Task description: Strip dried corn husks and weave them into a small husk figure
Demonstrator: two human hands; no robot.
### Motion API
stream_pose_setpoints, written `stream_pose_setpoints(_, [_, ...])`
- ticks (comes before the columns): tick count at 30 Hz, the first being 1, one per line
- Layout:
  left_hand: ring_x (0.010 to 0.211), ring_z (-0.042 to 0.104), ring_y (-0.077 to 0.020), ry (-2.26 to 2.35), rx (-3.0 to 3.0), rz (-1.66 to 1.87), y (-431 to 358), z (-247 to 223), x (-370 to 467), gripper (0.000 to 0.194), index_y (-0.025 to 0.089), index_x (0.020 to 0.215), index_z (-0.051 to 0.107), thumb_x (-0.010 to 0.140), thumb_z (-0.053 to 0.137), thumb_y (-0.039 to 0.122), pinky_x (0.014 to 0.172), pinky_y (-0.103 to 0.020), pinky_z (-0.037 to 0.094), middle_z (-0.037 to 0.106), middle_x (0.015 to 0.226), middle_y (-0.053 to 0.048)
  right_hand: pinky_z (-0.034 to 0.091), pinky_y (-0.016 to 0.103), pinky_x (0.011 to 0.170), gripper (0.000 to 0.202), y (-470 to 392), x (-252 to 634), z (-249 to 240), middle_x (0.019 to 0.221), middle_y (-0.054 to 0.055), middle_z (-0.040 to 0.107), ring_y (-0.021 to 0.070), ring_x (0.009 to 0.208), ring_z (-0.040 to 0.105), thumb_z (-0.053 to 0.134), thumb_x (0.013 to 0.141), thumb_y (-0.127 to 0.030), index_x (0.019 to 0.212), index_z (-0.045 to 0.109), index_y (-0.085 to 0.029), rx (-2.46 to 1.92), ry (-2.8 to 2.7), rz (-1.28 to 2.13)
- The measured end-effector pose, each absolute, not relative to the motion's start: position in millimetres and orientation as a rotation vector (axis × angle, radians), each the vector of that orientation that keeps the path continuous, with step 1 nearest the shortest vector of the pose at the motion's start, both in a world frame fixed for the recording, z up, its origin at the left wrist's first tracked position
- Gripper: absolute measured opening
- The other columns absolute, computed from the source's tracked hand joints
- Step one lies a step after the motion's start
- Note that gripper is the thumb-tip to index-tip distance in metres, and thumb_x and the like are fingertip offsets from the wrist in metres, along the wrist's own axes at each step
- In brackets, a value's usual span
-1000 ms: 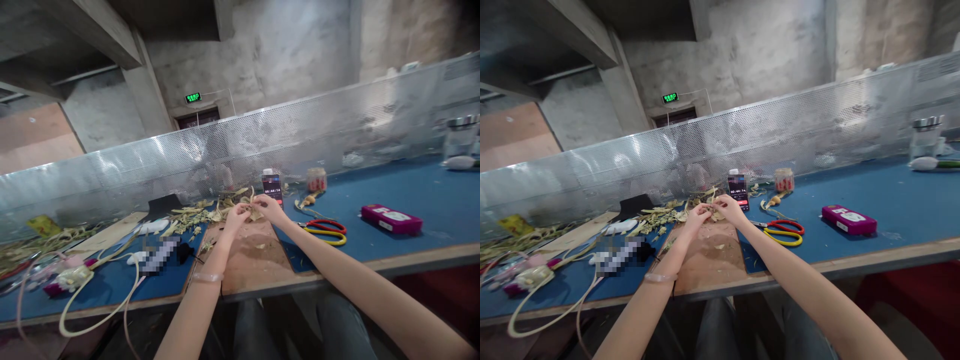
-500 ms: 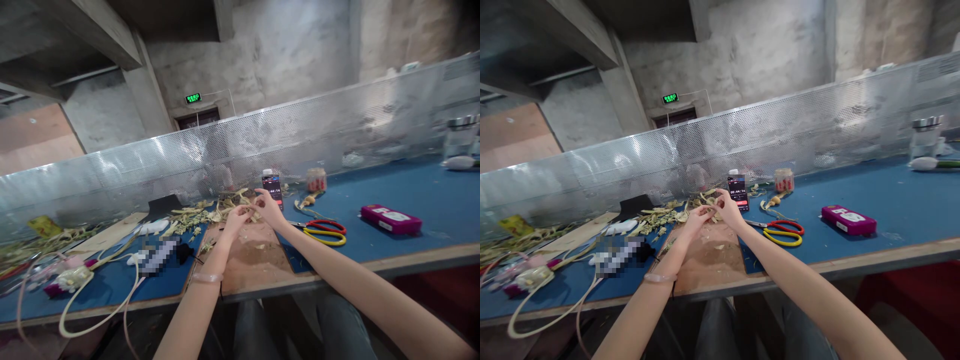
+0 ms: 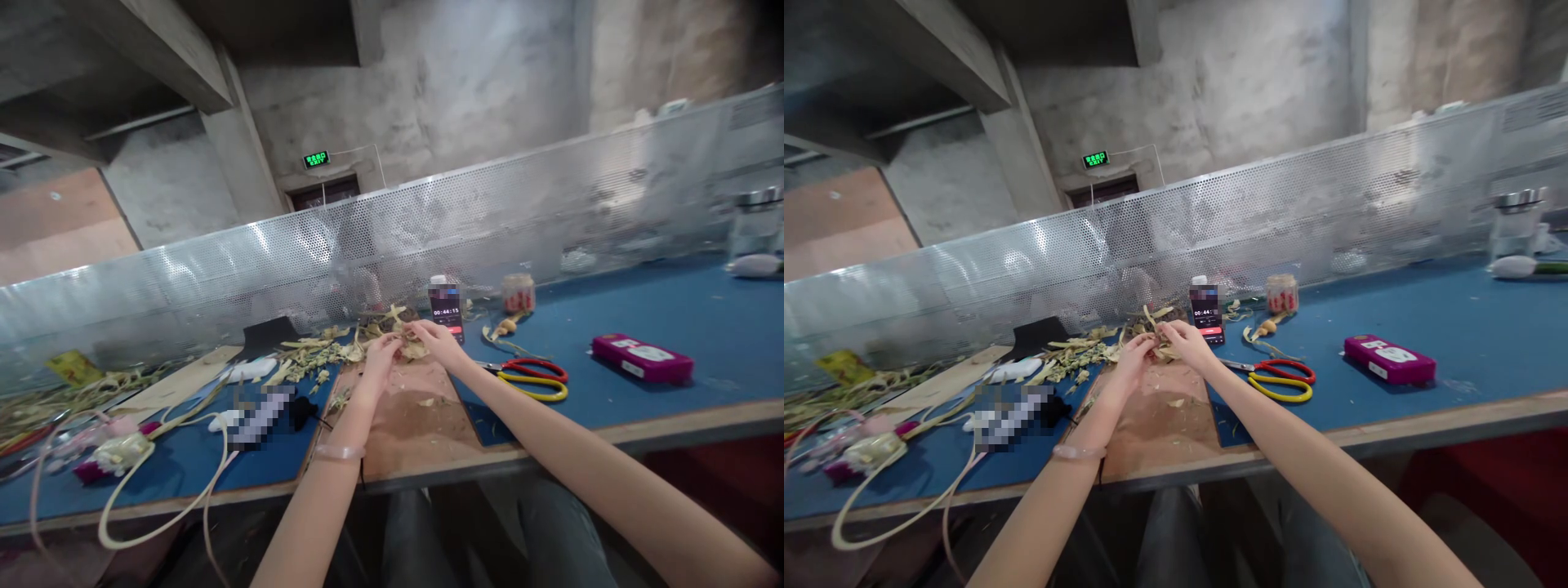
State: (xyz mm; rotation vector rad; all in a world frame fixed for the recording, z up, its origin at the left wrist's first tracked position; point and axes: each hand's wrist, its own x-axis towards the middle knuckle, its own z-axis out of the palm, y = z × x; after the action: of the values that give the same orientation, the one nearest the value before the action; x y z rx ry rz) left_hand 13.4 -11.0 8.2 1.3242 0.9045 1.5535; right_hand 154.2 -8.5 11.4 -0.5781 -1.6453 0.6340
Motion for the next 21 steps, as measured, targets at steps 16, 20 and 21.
stream_pose_setpoints(16, [0.054,0.051,-0.0075,0.805,1.272,1.489,-12.2,9.9,12.3,0.02,0.014,0.069,0.06,0.055,0.07,0.024,0.053,-0.019,0.039,0.057,0.061,0.002,0.049,0.027,0.068,0.036,5.2,156.3,5.3,0.084,0.005,0.068,0.0157,0.075,0.062,0.052,0.076,-0.046,0.092,0.067,-0.018,-0.446,-1.348,1.142])
stream_pose_setpoints(20, [0.055,0.051,-0.0079,0.793,1.306,1.461,-11.7,7.7,12.1,0.021,0.013,0.07,0.061,0.056,0.071,0.026,0.053,-0.019,0.038,0.058,0.063,0.001,0.048,0.026,0.068,0.036,5.8,157.8,6.6,0.087,0.005,0.067,0.0156,0.077,0.061,0.056,0.074,-0.045,0.097,0.065,-0.019,-0.48,-1.326,1.085])
stream_pose_setpoints(21, [0.054,0.051,-0.0079,0.803,1.327,1.45,-11.8,7.2,12.5,0.022,0.013,0.071,0.062,0.057,0.071,0.027,0.052,-0.02,0.038,0.058,0.063,0.001,0.048,0.027,0.07,0.036,4.7,158.1,7.5,0.09,0.005,0.066,0.0161,0.079,0.06,0.059,0.072,-0.043,0.099,0.064,-0.019,-0.527,-1.342,1.01])
